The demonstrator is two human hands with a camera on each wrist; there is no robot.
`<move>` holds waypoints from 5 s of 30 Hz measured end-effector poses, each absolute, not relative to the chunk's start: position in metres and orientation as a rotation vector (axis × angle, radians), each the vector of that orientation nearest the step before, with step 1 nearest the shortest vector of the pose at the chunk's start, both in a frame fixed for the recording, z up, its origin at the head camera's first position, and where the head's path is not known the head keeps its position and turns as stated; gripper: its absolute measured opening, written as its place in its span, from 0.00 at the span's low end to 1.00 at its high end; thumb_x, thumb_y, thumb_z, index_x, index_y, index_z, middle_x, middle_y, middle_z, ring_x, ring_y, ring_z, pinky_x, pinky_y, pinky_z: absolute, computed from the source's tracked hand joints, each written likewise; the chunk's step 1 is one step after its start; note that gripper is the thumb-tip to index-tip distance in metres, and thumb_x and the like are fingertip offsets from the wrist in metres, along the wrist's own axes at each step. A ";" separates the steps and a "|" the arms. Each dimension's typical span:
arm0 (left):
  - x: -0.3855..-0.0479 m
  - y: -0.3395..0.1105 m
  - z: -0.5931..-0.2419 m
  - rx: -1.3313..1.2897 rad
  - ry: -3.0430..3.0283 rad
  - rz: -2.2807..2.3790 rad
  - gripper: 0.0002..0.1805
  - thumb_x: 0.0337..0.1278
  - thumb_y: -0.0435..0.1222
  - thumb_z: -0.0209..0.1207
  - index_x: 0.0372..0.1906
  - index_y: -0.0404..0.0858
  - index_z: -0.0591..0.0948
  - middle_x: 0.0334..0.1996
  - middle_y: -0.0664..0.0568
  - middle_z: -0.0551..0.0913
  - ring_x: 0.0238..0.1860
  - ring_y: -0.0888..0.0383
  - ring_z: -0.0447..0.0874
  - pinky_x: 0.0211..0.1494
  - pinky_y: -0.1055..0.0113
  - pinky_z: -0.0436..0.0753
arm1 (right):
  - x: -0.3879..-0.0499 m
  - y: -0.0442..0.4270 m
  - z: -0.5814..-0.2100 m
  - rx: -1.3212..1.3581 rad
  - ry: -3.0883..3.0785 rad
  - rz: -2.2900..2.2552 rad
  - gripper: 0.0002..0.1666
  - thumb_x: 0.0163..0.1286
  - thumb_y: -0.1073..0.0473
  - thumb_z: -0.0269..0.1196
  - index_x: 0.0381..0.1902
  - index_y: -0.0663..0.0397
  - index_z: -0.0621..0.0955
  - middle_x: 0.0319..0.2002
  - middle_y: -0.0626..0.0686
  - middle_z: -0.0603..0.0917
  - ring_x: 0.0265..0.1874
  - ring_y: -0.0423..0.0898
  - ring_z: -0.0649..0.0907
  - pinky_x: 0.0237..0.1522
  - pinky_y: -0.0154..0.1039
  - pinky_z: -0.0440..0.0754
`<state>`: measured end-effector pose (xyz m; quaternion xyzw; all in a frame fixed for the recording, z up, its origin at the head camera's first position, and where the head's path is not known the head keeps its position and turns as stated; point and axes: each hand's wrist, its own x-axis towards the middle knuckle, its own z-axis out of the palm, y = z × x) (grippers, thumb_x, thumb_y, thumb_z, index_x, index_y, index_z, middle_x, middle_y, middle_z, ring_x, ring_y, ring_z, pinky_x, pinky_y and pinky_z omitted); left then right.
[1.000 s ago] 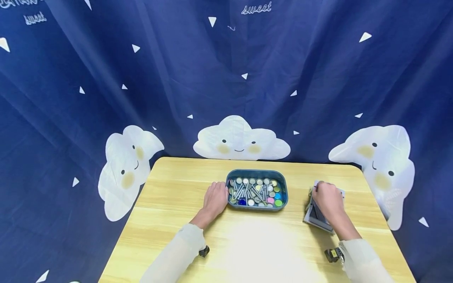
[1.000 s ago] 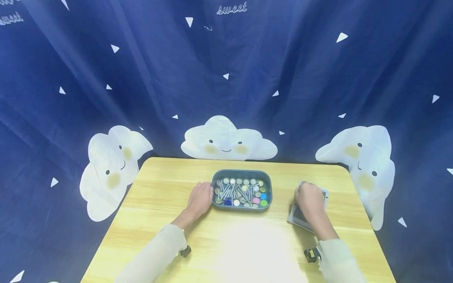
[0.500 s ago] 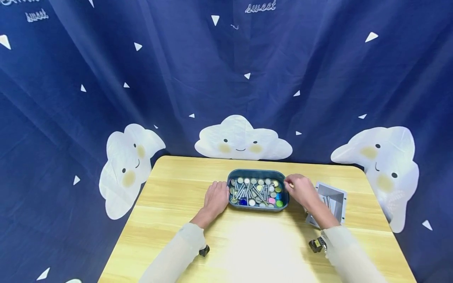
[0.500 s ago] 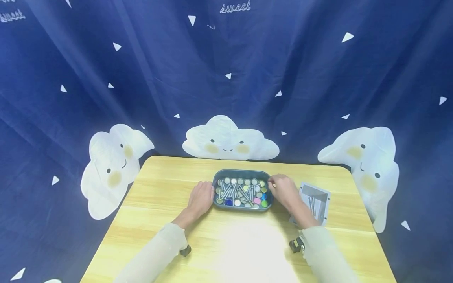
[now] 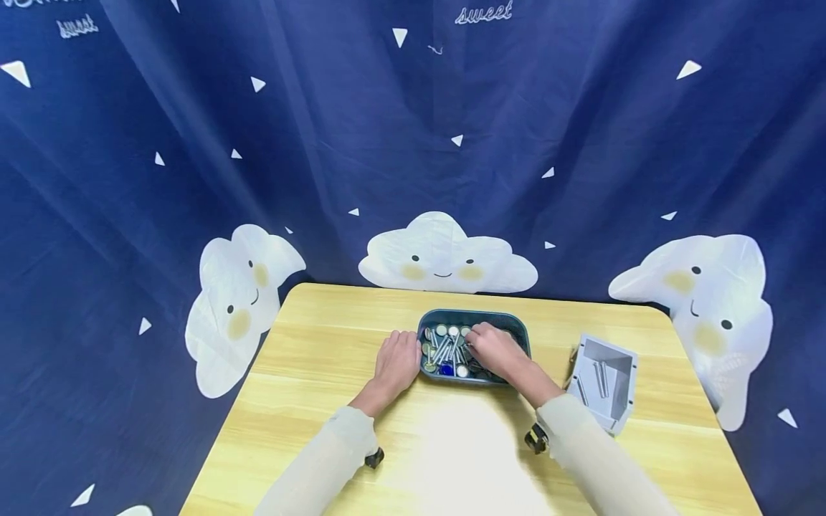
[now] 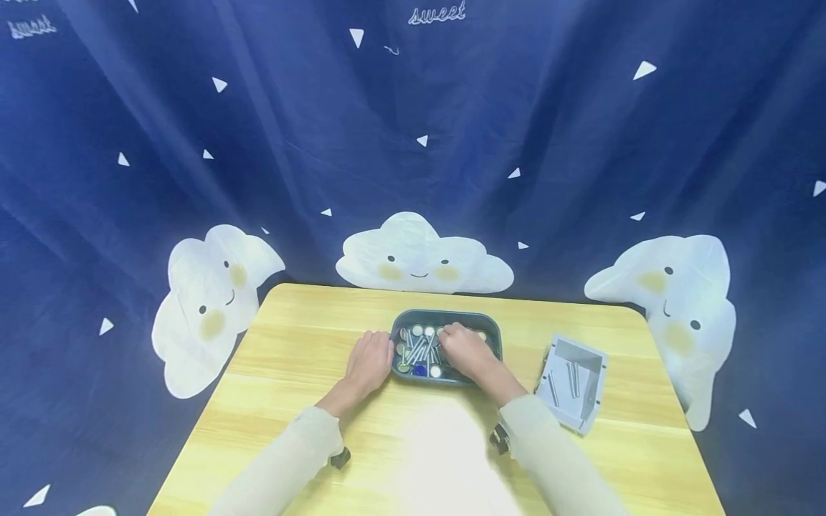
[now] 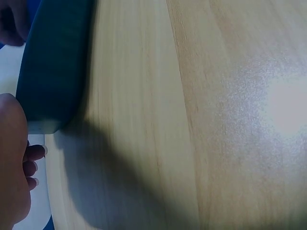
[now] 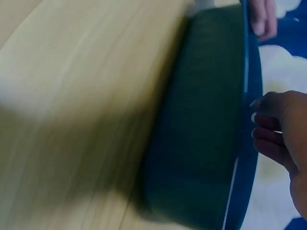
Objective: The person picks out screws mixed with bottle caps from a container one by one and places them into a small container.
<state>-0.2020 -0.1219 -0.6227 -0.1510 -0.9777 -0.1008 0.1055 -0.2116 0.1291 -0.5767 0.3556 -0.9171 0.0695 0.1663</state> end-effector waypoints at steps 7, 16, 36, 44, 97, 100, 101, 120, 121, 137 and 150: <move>-0.202 -0.122 -0.625 -0.446 -2.868 -0.283 0.11 0.79 0.41 0.49 0.38 0.40 0.75 0.31 0.51 0.76 0.36 0.54 0.68 0.38 0.64 0.73 | -0.217 0.102 -0.586 1.177 -2.579 -0.148 0.06 0.67 0.70 0.66 0.39 0.56 0.86 0.37 0.51 0.85 0.38 0.47 0.83 0.39 0.39 0.90; -0.203 -0.122 -0.625 -0.464 -2.848 -0.282 0.10 0.78 0.40 0.51 0.36 0.40 0.74 0.30 0.52 0.75 0.34 0.54 0.67 0.36 0.64 0.72 | -0.222 0.087 -0.596 1.241 -2.594 -0.411 0.08 0.67 0.66 0.68 0.41 0.51 0.89 0.41 0.48 0.87 0.41 0.47 0.83 0.46 0.39 0.88; -0.201 -0.116 -0.607 -0.376 -3.022 -0.553 0.11 0.79 0.39 0.49 0.46 0.34 0.75 0.35 0.48 0.74 0.31 0.55 0.71 0.31 0.64 0.79 | -0.214 0.089 -0.585 1.309 -2.450 -0.550 0.06 0.71 0.60 0.65 0.41 0.47 0.89 0.40 0.45 0.89 0.42 0.44 0.84 0.43 0.37 0.85; -0.200 -0.103 -0.588 -0.223 -3.108 -0.637 0.10 0.70 0.30 0.56 0.48 0.25 0.79 0.39 0.39 0.78 0.34 0.48 0.81 0.38 0.54 0.90 | -0.204 0.106 -0.571 1.226 -2.407 -0.431 0.04 0.66 0.64 0.70 0.37 0.50 0.87 0.36 0.46 0.87 0.40 0.45 0.84 0.45 0.37 0.87; -0.244 -0.146 -0.589 0.432 -2.662 -2.548 0.21 0.62 0.24 0.65 0.61 0.25 0.80 0.35 0.39 0.90 0.27 0.57 0.89 0.36 0.63 0.94 | -0.109 0.312 -0.555 0.471 -2.487 0.376 0.14 0.46 0.77 0.74 0.31 0.64 0.85 0.29 0.58 0.87 0.31 0.59 0.86 0.32 0.57 0.88; -0.244 -0.149 -0.592 0.473 -2.611 -2.606 0.22 0.62 0.25 0.66 0.61 0.27 0.81 0.40 0.36 0.90 0.30 0.56 0.91 0.40 0.61 0.95 | -0.108 0.316 -0.555 0.448 -2.507 0.381 0.12 0.47 0.76 0.74 0.31 0.65 0.85 0.29 0.59 0.86 0.32 0.60 0.86 0.32 0.58 0.88; -0.244 -0.150 -0.593 0.481 -2.600 -2.615 0.22 0.62 0.26 0.66 0.61 0.27 0.81 0.41 0.35 0.90 0.31 0.55 0.91 0.40 0.61 0.95 | -0.108 0.317 -0.555 0.442 -2.514 0.383 0.12 0.47 0.76 0.73 0.32 0.65 0.85 0.29 0.60 0.86 0.32 0.60 0.86 0.32 0.59 0.88; -0.247 -0.150 -0.599 0.656 -2.480 -2.730 0.23 0.60 0.27 0.68 0.61 0.28 0.81 0.35 0.42 0.92 0.29 0.58 0.91 0.39 0.66 0.94 | -0.109 0.326 -0.549 0.329 -2.796 0.328 0.05 0.56 0.72 0.71 0.28 0.62 0.84 0.24 0.57 0.85 0.23 0.55 0.84 0.24 0.57 0.84; -0.247 -0.150 -0.599 0.655 -2.472 -2.737 0.23 0.60 0.27 0.69 0.61 0.28 0.81 0.35 0.42 0.92 0.29 0.58 0.92 0.39 0.66 0.94 | -0.109 0.326 -0.548 0.314 -2.828 0.329 0.05 0.57 0.71 0.70 0.28 0.61 0.83 0.23 0.55 0.84 0.22 0.54 0.83 0.24 0.57 0.83; -0.248 -0.157 -0.611 0.605 -2.376 -2.779 0.23 0.61 0.25 0.68 0.61 0.27 0.80 0.40 0.41 0.92 0.33 0.54 0.93 0.46 0.63 0.94 | -0.128 0.326 -0.538 -0.228 -3.076 0.652 0.08 0.62 0.62 0.66 0.26 0.61 0.87 0.19 0.52 0.85 0.19 0.49 0.82 0.24 0.49 0.80; -0.246 -0.154 -0.604 0.579 -2.435 -2.730 0.25 0.60 0.26 0.68 0.62 0.25 0.79 0.38 0.39 0.92 0.28 0.57 0.92 0.39 0.65 0.94 | -0.154 0.313 -0.554 -0.443 -3.250 0.681 0.11 0.59 0.67 0.62 0.17 0.59 0.78 0.12 0.51 0.81 0.14 0.44 0.83 0.21 0.38 0.82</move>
